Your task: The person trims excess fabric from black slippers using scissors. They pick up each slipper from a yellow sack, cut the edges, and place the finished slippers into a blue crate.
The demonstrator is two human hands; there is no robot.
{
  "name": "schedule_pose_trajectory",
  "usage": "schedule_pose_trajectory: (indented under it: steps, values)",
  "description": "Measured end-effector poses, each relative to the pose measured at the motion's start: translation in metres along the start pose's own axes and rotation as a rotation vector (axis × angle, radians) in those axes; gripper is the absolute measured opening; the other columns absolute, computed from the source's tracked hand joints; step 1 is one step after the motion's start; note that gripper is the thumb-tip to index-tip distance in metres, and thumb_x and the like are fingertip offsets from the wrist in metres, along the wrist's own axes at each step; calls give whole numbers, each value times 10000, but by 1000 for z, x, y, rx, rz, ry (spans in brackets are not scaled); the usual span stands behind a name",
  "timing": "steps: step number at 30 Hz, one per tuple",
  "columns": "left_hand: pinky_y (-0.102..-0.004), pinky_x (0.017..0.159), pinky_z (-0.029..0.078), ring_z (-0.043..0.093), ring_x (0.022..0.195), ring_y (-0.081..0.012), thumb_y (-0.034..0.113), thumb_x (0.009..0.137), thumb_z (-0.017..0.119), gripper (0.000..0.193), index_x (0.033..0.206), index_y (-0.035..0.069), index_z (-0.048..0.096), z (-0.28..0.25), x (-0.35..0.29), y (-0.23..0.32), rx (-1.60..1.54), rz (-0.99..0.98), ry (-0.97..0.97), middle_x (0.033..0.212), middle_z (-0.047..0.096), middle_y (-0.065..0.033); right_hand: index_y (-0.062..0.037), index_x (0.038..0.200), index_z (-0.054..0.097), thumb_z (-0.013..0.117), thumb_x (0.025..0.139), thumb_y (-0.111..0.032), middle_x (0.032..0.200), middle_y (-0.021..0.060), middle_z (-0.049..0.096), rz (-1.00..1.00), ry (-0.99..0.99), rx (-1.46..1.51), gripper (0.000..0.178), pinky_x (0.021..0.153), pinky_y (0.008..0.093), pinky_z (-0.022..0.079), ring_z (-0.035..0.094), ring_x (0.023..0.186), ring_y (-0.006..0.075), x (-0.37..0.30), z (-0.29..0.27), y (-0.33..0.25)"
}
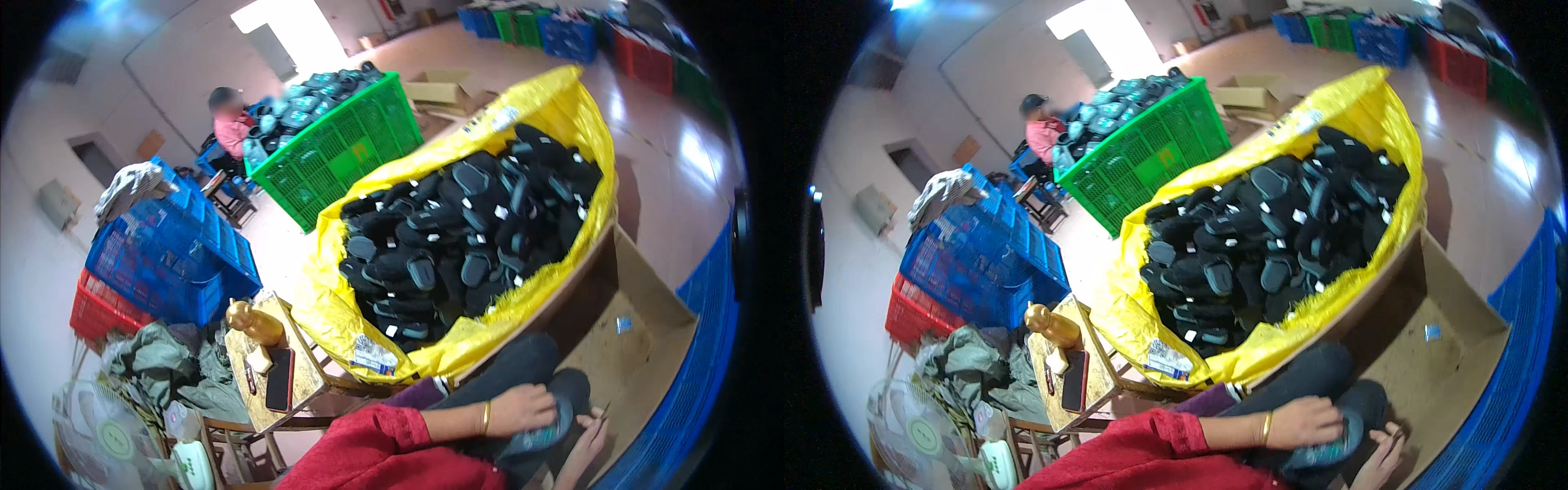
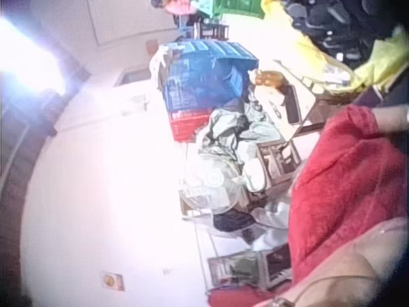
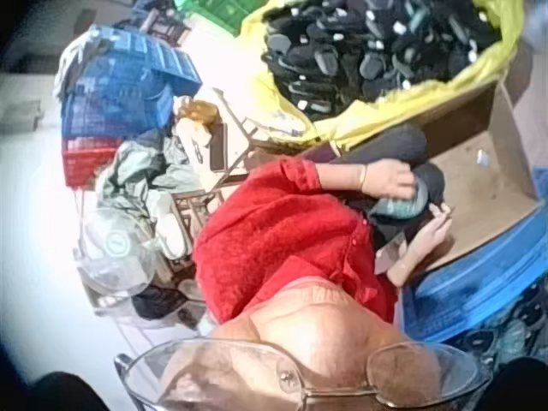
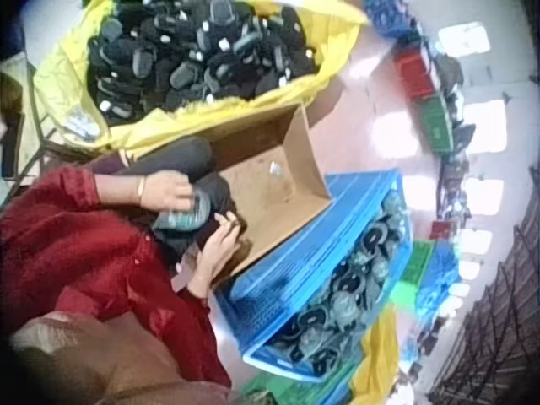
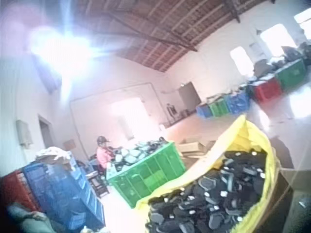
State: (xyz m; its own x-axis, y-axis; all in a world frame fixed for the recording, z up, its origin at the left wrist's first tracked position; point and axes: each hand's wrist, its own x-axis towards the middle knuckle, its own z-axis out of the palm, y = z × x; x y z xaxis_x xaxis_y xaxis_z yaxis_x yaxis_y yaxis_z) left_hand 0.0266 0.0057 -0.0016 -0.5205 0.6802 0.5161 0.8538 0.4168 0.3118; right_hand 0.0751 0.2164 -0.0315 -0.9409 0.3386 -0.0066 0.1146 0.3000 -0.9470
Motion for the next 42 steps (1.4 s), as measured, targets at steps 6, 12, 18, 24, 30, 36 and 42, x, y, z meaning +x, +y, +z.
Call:
schedule_pose_trajectory:
  steps: [6, 12, 18, 24, 30, 36, 42]
  values:
    - [-318, 658, 443, 497, 803, -239, 174, 769, 512, 242, 972, 43, 507, 12, -8, 10, -53, -28, 24, 945, 495, -108, 46, 1115, 557, 493, 931, -271, 1038, 101, 578, 304, -402, 196, 372, 805, 285, 439, 531, 917, 174, -4, 12, -32]
    - [-388, 613, 462, 560, 720, -287, 177, 793, 540, 159, 867, 43, 495, -7, -27, 4, -38, -490, -120, 823, 534, -111, 53, 1031, 589, 524, 915, -331, 925, 107, 594, 452, -93, 33, 406, 684, 312, 466, 543, 776, 181, 0, 4, -26]
    - [-392, 702, 470, 568, 778, -334, 163, 704, 581, 191, 813, 7, 563, 30, -57, 14, -273, -142, -70, 782, 567, -157, -4, 1182, 519, 469, 919, -437, 1075, 105, 548, 532, -149, 137, 509, 801, 328, 440, 529, 911, 200, -12, 5, -53]
    - [-395, 710, 468, 568, 782, -333, 170, 700, 587, 198, 812, 8, 571, 56, 2, 23, -330, 52, -135, 792, 570, -159, -29, 1221, 487, 436, 929, -461, 1145, 92, 510, 580, -180, 128, 525, 901, 337, 379, 478, 1016, 191, -22, 0, -63]
    - [-398, 717, 466, 567, 786, -333, 176, 696, 593, 205, 812, 8, 578, 66, 25, 23, -334, 91, -151, 802, 572, -161, -19, 1193, 505, 410, 935, -473, 1121, 96, 515, 528, -79, 245, 531, 879, 334, 391, 475, 992, 200, -25, 7, -69]
    - [-401, 725, 464, 566, 790, -333, 183, 693, 599, 211, 812, 9, 586, 66, 32, 20, -338, 96, -148, 813, 575, -163, 3, 1146, 538, 392, 943, -458, 1073, 105, 536, 557, -83, 283, 525, 840, 330, 413, 492, 938, 202, -11, 11, -33]
    - [-403, 732, 462, 565, 794, -332, 189, 689, 605, 218, 811, 9, 593, 64, 34, 18, -344, 87, -146, 823, 578, -165, 60, 1031, 577, 366, 955, -414, 972, 105, 568, 515, -86, -5, 525, 769, 331, 435, 518, 831, 217, -4, 13, -39]
